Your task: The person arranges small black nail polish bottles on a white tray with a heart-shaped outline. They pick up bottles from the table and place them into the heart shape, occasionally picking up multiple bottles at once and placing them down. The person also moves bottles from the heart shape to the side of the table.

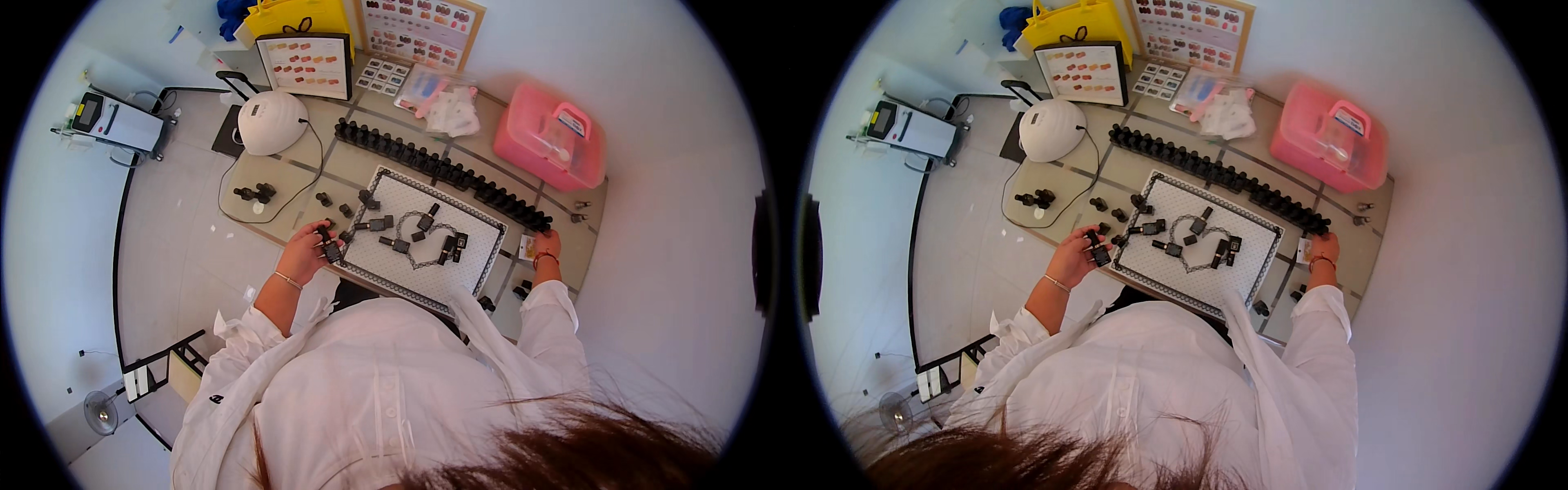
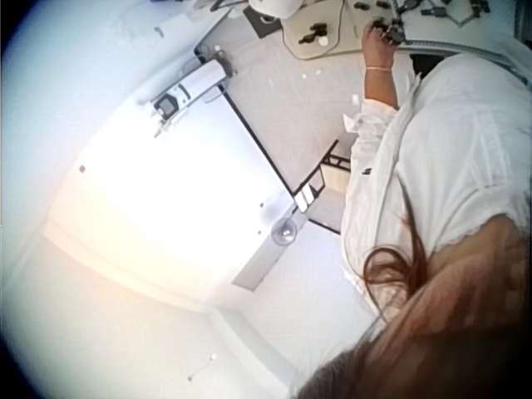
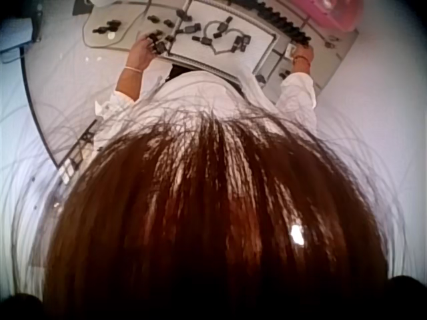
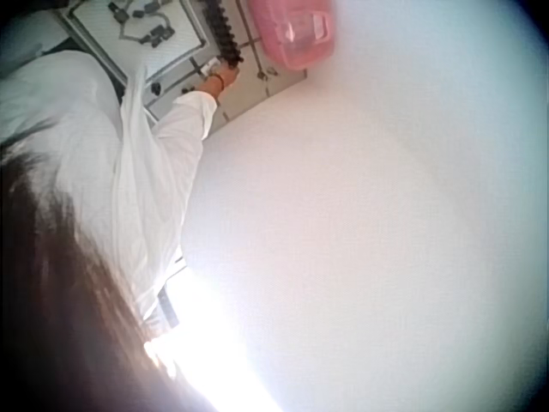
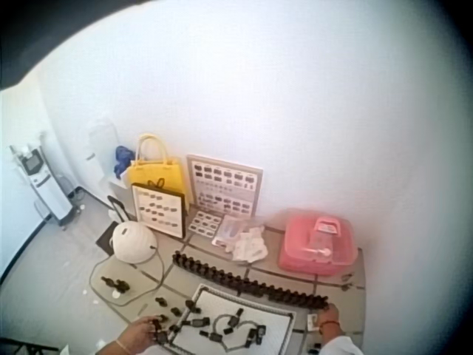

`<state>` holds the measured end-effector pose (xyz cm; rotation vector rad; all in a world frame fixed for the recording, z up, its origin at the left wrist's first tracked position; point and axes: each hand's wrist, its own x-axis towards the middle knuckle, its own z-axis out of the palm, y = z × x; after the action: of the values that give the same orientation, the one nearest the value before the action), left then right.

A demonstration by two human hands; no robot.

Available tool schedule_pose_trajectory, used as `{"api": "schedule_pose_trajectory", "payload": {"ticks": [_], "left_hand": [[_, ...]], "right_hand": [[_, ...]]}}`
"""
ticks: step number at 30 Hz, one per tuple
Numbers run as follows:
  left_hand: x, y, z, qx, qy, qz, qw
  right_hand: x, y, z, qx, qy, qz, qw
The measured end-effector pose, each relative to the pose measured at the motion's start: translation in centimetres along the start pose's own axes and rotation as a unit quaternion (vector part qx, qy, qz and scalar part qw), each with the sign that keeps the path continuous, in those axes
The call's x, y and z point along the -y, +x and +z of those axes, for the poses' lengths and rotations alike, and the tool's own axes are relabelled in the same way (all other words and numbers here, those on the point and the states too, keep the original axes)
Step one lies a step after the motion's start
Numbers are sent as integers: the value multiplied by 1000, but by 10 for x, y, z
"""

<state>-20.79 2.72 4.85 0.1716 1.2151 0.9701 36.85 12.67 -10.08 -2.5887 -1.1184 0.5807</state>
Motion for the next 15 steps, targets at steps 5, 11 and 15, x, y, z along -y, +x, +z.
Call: {"api": "schedule_pose_trajectory", "payload": {"ticks": [5, 11, 15], "left_hand": [[-1, 7, 0, 28, -17, 0, 999], [-6, 14, 8, 44, -36, 8, 998], [-11, 16, 15, 61, -38, 8, 997]], "right_hand": [[-38, 23, 15, 3, 145, 41, 989], [-17, -20, 4, -36, 150, 43, 987], [-4, -62, -3, 25, 247, -16, 969]]}}
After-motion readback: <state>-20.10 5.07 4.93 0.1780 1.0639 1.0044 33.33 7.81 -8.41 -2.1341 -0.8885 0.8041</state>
